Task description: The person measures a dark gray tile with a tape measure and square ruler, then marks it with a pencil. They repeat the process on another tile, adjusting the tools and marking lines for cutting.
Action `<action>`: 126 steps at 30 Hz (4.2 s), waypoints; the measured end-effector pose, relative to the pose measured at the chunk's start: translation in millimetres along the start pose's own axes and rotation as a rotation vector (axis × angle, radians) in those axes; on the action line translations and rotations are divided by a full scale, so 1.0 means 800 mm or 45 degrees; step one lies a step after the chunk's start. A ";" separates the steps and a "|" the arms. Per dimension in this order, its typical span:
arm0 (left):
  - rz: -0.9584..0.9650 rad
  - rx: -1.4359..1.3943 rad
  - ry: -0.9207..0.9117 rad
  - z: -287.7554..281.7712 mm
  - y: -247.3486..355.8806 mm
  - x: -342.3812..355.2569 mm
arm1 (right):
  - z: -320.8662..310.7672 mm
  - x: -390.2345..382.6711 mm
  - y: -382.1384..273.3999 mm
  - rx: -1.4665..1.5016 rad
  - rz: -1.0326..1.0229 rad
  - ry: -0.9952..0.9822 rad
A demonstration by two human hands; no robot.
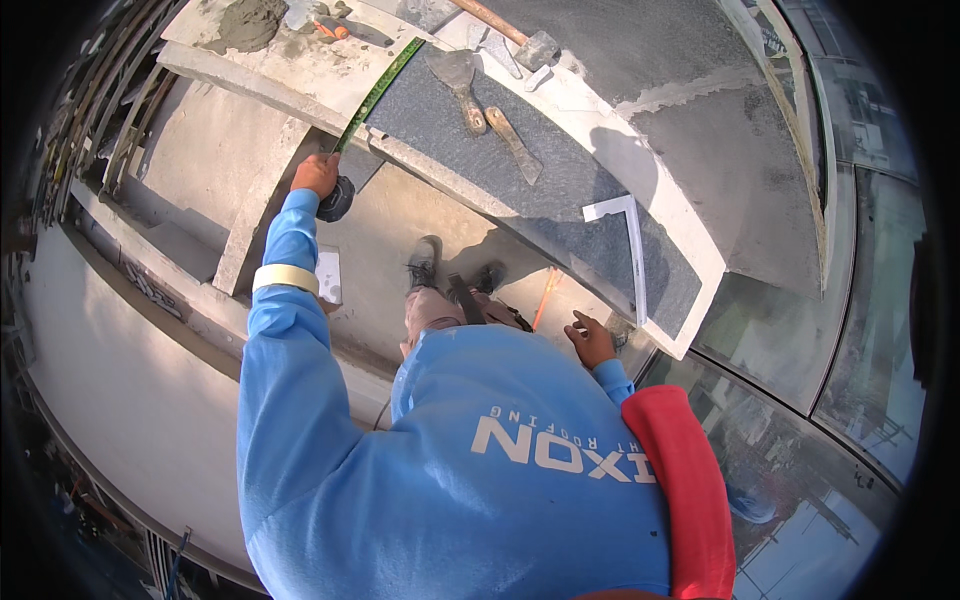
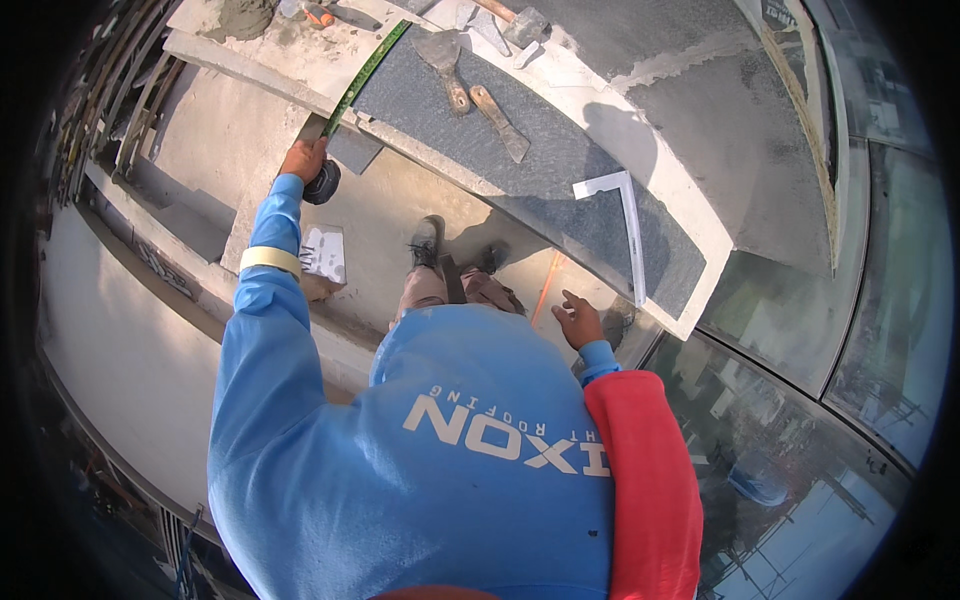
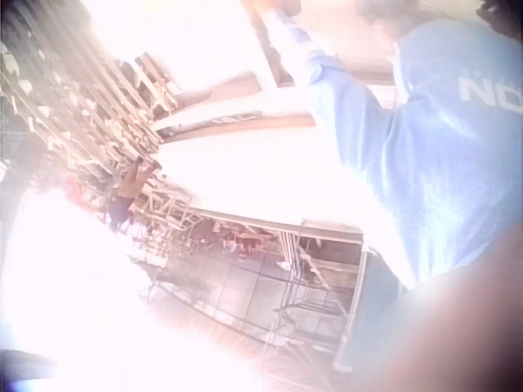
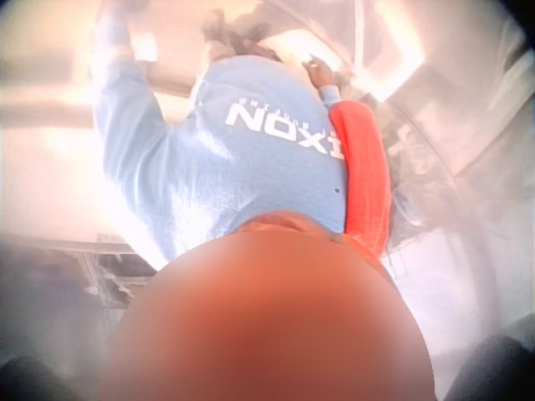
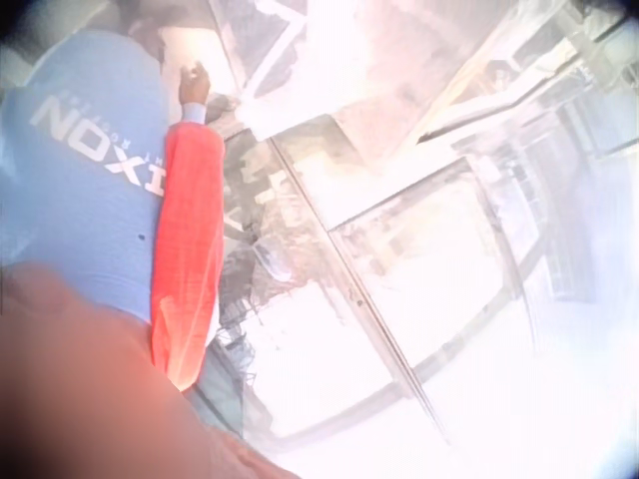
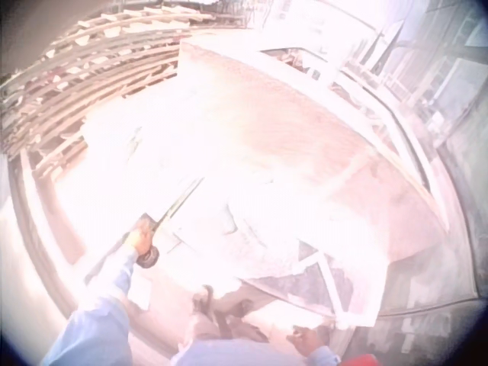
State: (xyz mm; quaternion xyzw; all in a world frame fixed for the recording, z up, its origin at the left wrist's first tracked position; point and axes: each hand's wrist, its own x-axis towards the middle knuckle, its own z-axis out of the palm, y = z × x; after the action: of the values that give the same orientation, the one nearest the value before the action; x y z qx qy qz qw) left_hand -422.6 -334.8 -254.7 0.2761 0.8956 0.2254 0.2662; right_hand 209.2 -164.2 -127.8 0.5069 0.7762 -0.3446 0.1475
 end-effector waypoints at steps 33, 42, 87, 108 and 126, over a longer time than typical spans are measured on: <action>-0.041 -1.440 0.008 -0.036 0.044 -0.057 | 0.030 -0.004 0.024 0.142 0.133 0.055; -0.159 -1.710 -0.246 0.029 0.099 -0.125 | 0.016 0.044 -0.037 0.197 0.005 0.046; 0.717 -0.946 -0.445 0.184 0.482 -0.245 | -0.039 0.130 -0.057 1.102 -0.727 0.188; 0.749 1.128 -0.253 0.443 0.585 -0.081 | -0.100 -0.009 0.328 1.567 -0.366 0.298; 0.185 0.958 -0.127 0.448 0.741 -0.005 | -0.174 -0.024 0.397 1.339 -0.057 0.170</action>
State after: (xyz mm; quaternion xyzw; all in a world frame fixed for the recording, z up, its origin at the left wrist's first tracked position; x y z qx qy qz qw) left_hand 17.8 197.3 -198.0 0.4279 0.8798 -0.1144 0.1726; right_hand 516.6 -3.1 -138.7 0.5166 0.5170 -0.6574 -0.1836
